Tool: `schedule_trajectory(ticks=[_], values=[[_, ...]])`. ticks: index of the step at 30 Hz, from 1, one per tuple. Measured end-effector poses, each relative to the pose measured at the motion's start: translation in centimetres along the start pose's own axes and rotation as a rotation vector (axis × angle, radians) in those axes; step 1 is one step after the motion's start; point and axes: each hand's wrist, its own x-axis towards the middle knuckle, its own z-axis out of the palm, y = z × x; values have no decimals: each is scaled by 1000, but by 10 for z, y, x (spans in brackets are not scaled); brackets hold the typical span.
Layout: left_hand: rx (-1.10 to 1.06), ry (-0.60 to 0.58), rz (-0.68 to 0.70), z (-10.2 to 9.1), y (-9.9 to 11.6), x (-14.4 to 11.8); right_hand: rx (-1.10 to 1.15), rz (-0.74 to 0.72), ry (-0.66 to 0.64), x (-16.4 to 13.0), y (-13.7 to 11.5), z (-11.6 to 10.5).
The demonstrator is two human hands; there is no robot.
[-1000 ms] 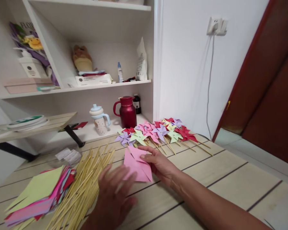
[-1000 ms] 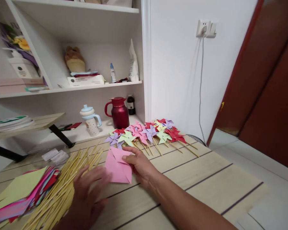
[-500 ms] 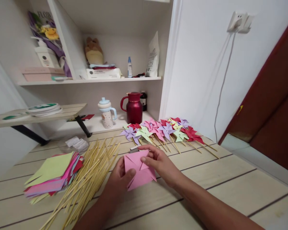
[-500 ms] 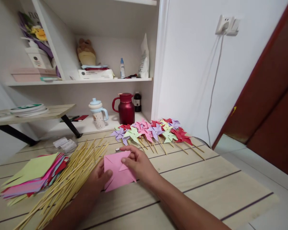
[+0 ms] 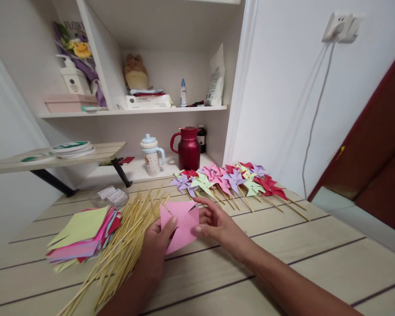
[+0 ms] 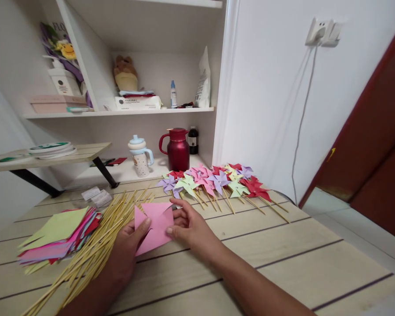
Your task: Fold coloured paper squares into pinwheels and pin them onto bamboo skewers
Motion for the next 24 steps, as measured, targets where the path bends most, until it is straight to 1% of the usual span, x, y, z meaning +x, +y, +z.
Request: schedule_trajectory(ticks=[3,5,7,11,15,18,20,24], values=[[-34,-115,-36,2,-1,-3,-20,-38,29,-1,-2,1],[33,-174,-55,2,-2,-4,-55,-62,50,-3,-6,0],[110,-194,-71,1,-3,-5,-103,-84,79,-4,-11,-1],[163,-187,-112,0,-2,-5,-190,-121,113,-3,-15,-4],[184,-190,-132,1,-2,-3,-246,-146,111,-3,-13,-5],[178,-157,-122,0,-5,-1,-257,-148,92,-5,-13,-4],[152,-125,-109,-1,-6,0,-240,-98,41,-7,-13,-4],[70,-72,-50,-4,-6,3,-175,80,-83,-8,-6,-5]])
